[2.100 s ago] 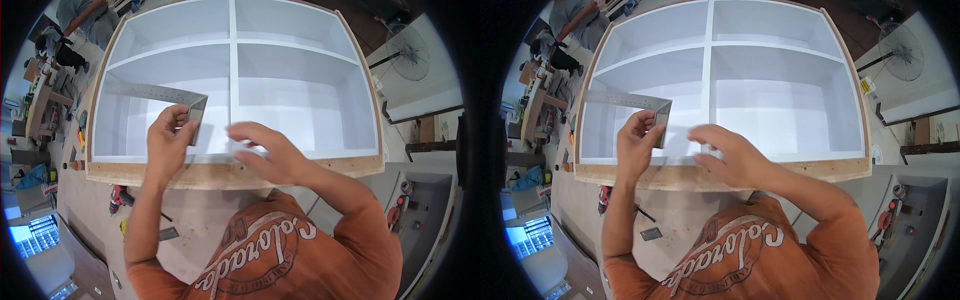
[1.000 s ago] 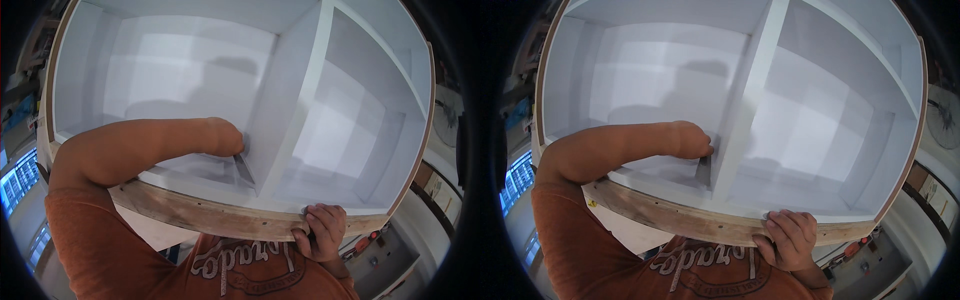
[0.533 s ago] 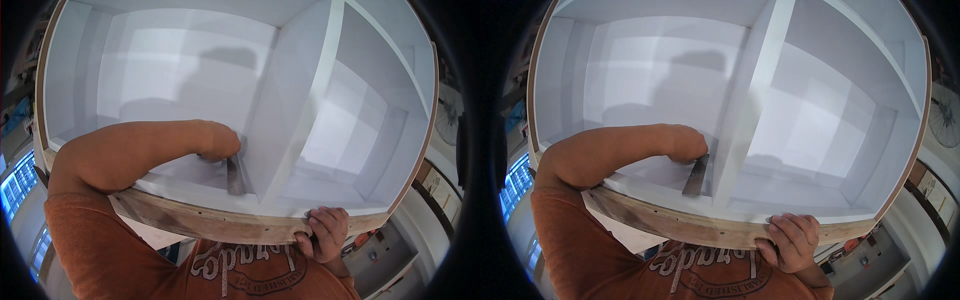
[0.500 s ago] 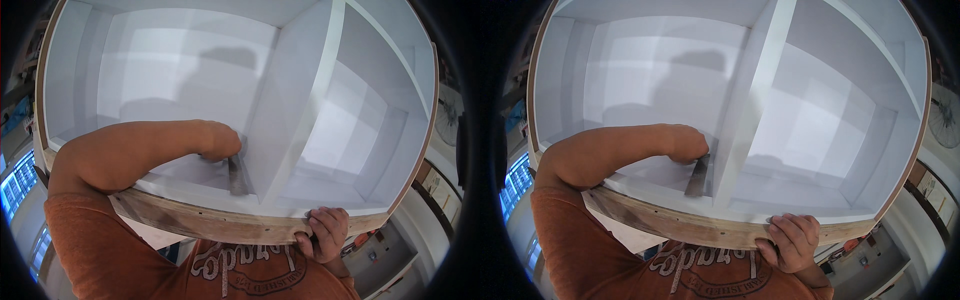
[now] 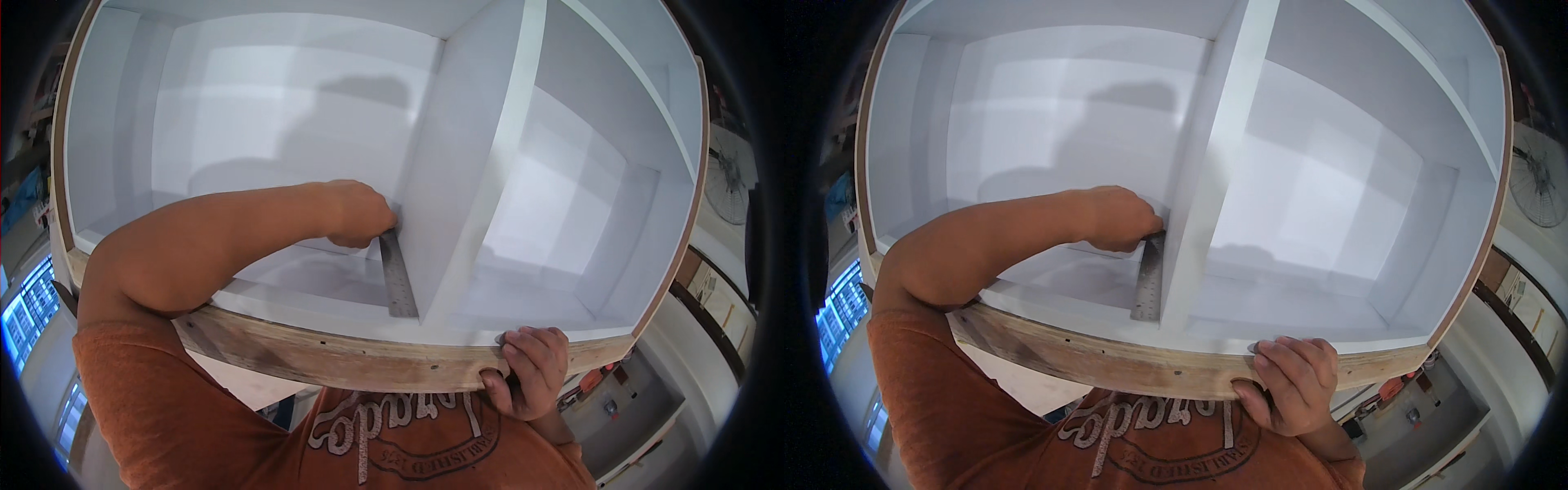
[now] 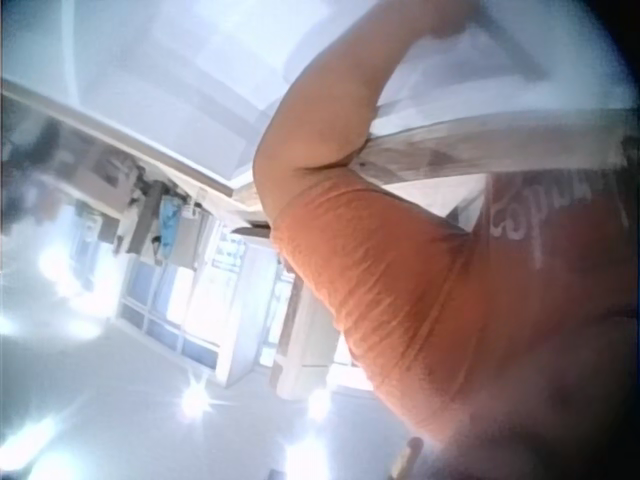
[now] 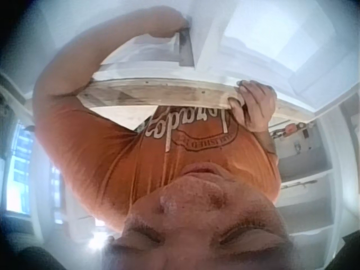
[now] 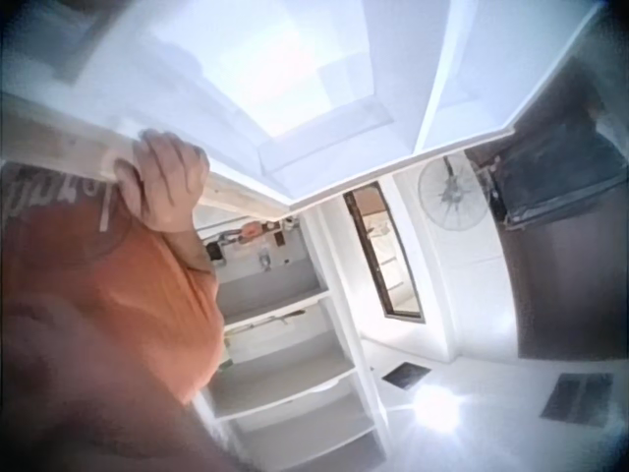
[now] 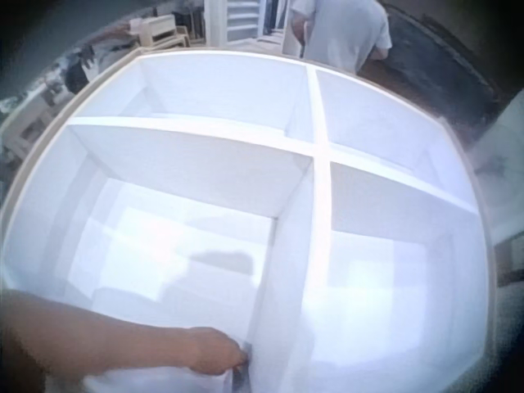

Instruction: The person uses a metal ruler and a pencil to measure and mark multiple points along the front edge of a white cabinet. They reposition the ruler several times to ensure alignment and make precise marks on the wood.

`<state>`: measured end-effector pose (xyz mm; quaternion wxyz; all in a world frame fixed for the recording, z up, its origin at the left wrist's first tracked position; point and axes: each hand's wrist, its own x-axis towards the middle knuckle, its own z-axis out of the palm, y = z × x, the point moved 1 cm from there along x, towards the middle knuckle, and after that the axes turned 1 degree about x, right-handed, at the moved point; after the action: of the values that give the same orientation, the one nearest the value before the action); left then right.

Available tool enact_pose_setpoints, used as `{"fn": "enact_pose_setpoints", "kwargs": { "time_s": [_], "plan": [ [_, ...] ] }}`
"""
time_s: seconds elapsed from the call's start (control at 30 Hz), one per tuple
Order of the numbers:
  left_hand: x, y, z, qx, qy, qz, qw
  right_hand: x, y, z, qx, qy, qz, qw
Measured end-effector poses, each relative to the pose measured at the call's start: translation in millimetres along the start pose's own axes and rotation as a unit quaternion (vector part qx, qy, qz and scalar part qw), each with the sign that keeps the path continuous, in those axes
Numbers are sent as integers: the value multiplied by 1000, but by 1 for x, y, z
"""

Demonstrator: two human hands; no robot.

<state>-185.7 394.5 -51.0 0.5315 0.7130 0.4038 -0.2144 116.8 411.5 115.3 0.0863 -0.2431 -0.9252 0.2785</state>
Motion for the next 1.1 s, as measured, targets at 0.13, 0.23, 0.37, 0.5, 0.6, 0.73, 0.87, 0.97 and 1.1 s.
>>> {"fn": "enact_pose_setpoints", "kwargs": {
  "time_s": [0.13, 0.23, 0.37, 0.5, 0.6, 0.73, 0.87, 0.97, 1.1],
  "plan": [
    [1, 2, 0, -8, -7, -7, 1000, 0, 1, 0, 5, 10, -5, 1000],
    [1, 0, -2, -16, -1, -8, 1000, -1, 2, 0, 5, 8, -6, 1000],
    [1, -3, -6, -5, 9, -24, 1000, 2, 2, -1, 2, 7, -11, 1000],
    [1, 0, -2, -4, -4, -7, 1000, 1, 2, 0, 10, 16, -13, 1000],
    [1, 1, 0, -5, -3, -3, 1000, 1, 2, 1, 11, 16, -13, 1000],
    [3, -1, 3, 1, 19, 13, 1000, 1, 2, 1, 15, 24, -12, 1000],
    [4, 0, 0, -15, 14, 6, 1000, 0, 4, 1, 17, 19, -4, 1000],
    [4, -1, 4, -27, 21, 11, 999, -1, 3, 0, 16, 8, 4, 1000],
    [3, -4, 5, -47, 15, -6, 999, -1, 3, 1, 15, 16, 1, 1000]
  ]
}}
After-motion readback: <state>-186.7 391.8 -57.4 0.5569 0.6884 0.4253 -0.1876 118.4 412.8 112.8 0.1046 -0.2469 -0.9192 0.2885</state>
